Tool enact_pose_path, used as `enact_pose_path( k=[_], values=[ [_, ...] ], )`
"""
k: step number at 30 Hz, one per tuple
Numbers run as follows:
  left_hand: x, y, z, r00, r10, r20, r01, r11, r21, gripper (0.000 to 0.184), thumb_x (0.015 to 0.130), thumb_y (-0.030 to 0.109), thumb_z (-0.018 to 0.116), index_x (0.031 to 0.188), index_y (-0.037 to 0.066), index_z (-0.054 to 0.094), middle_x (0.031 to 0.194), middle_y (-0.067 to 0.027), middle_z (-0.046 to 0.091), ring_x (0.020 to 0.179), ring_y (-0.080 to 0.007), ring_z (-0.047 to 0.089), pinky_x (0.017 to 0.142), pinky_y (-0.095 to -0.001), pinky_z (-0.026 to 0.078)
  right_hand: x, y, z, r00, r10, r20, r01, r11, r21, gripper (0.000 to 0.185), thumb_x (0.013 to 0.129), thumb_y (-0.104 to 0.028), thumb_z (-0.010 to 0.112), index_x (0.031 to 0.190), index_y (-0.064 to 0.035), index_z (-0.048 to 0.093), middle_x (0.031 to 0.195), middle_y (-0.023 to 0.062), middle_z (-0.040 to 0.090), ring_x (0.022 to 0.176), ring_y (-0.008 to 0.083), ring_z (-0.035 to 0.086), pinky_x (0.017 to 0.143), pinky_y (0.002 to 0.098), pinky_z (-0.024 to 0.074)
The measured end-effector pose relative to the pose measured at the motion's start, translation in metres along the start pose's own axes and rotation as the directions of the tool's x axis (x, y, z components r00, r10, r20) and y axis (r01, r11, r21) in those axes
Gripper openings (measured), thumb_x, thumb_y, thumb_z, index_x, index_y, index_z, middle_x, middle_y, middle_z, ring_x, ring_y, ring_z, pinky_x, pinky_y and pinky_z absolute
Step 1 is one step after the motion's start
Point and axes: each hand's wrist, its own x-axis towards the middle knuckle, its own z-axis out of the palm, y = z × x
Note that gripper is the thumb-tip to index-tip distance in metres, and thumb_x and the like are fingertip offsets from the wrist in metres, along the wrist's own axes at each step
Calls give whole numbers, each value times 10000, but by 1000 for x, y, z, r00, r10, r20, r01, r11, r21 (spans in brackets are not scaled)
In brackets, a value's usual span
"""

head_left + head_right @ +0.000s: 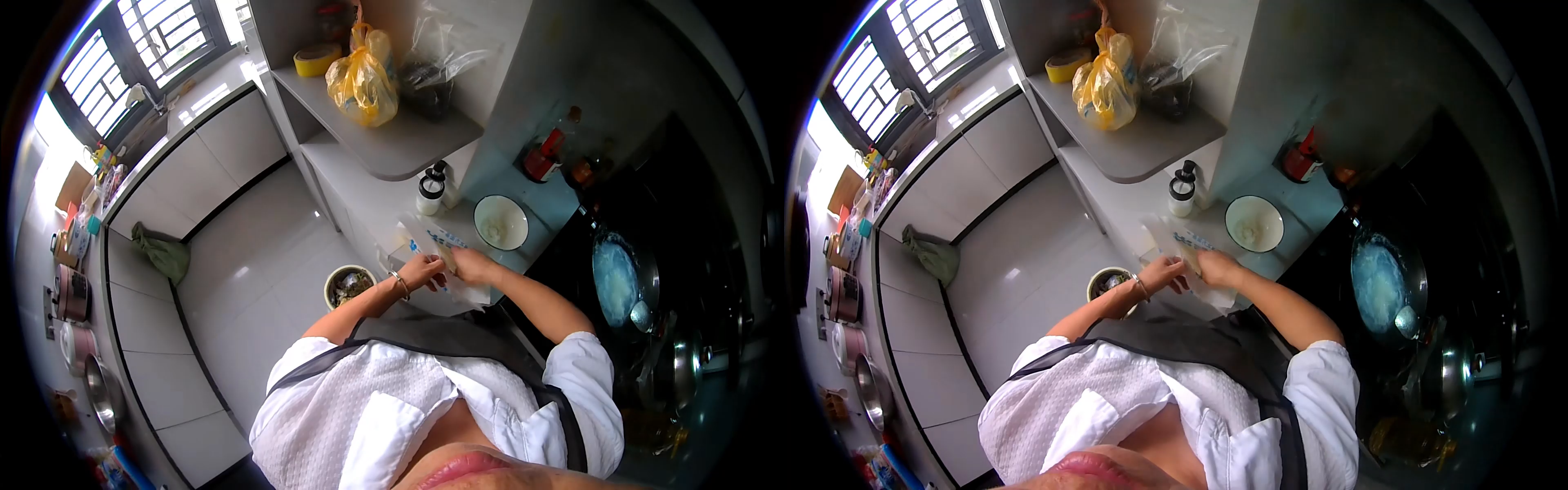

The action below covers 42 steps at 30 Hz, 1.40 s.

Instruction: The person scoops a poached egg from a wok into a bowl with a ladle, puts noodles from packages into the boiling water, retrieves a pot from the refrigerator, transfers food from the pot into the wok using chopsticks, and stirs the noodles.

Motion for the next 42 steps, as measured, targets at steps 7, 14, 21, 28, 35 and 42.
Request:
enact_pose_path(
  k=[7, 14, 21, 28, 35, 42],
  values=[
    [4, 14, 6, 999, 17, -30, -17, 1000, -20, 312, 855, 244, 469, 886, -50, 571, 760, -125, 624, 662, -196, 625, 557, -290, 523, -10, -22, -42, 997, -53, -57, 31, 941, -336, 304, 730, -62, 549, 1017, 20, 489, 901, 192, 622, 881, 343, 603, 730, 428, 475],
    [6, 17, 14, 998, 36, -46, -45, 973, -226, 290, 853, 218, 473, 963, -47, 510, 822, -156, 596, 714, -247, 625, 578, -328, 528, -3, 9, -59, 972, -206, -109, 153, 916, -371, 250, 736, -112, 556, 971, -26, 556, 887, 172, 628, 856, 316, 613, 709, 411, 491],
    [31, 14, 19, 991, 53, -124, -79, 973, -218, 250, 862, 185, 464, 968, -36, 509, 858, -166, 591, 715, -276, 614, 588, -340, 510, 27, 34, -88, 963, -135, 234, 225, 882, -414, 201, 716, -151, 529, 789, 2, 637, 788, 188, 633, 723, 346, 609, 640, 419, 476],
    [35, 14, 19, 994, 50, -96, -72, 969, -237, 295, 853, 184, 466, 1013, -62, 501, 875, -156, 590, 708, -260, 606, 591, -339, 509, -13, 63, -125, 949, -167, 269, 242, 931, -275, 261, 779, -183, 528, 946, 16, 555, 910, 193, 596, 875, 332, 564, 772, 393, 436],
    [43, 11, 29, 979, 4, -204, -56, 966, -252, 232, 864, 170, 453, 909, -51, 508, 822, -168, 584, 702, -283, 616, 589, -351, 518, -79, 114, -136, 963, -222, 156, 225, 974, 1, 231, 810, -206, 521, 921, -4, 507, 787, 121, 548, 734, 239, 525, 674, 350, 431],
    [74, 12, 72, 978, 48, -201, -106, 951, -289, 262, 843, 171, 479, 969, -58, 488, 895, -169, 544, 728, -319, 610, 592, -380, 515, -246, 201, -181, 975, 219, -46, -159, 821, 549, 200, 839, -220, 517, 949, -53, 511, 576, -34, 391, 456, 42, 328, 373, 197, 254]
  ],
)
